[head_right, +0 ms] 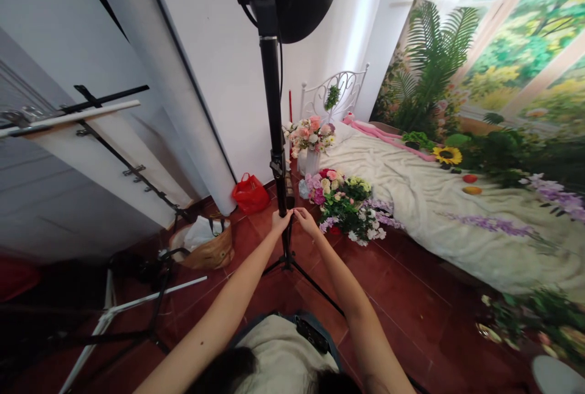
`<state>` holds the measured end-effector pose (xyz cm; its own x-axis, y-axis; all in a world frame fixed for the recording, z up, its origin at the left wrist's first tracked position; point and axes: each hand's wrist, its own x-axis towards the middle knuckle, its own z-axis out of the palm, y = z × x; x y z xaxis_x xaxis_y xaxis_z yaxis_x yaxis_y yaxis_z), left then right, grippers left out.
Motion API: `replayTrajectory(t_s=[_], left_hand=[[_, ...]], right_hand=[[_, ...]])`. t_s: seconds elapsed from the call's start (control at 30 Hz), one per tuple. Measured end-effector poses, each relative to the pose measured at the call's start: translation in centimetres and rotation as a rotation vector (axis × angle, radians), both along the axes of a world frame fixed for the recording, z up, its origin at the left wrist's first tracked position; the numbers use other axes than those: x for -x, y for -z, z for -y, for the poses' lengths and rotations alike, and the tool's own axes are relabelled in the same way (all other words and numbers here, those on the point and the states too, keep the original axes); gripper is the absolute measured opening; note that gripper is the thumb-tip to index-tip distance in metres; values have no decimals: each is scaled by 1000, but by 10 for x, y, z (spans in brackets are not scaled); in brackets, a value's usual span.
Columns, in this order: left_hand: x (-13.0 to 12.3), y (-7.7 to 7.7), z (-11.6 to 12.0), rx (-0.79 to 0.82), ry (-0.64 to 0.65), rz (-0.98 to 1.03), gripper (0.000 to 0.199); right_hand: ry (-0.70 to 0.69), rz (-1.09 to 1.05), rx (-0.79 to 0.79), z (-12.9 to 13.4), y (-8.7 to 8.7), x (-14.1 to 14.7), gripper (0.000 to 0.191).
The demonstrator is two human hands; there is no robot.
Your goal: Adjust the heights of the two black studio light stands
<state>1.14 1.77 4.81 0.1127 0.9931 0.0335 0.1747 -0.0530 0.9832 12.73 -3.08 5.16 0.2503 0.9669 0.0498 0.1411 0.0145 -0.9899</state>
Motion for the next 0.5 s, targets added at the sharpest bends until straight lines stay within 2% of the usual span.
replayTrajectory(t_s=[0.13, 0.23, 0.4, 0.5], left_hand=[[-1, 2, -1, -7, 4, 10, 21], [-1, 2, -1, -8, 4, 7, 23], [0, -5, 2, 7, 18, 26, 20], [1, -8, 3, -1, 28, 52, 16]], right_hand=[[-11, -11, 9, 2, 10, -1, 40], [-21, -7, 51, 0, 11, 0, 43], [57, 62, 105, -7, -3, 6, 42], [118, 94, 57, -12, -17, 7, 38]])
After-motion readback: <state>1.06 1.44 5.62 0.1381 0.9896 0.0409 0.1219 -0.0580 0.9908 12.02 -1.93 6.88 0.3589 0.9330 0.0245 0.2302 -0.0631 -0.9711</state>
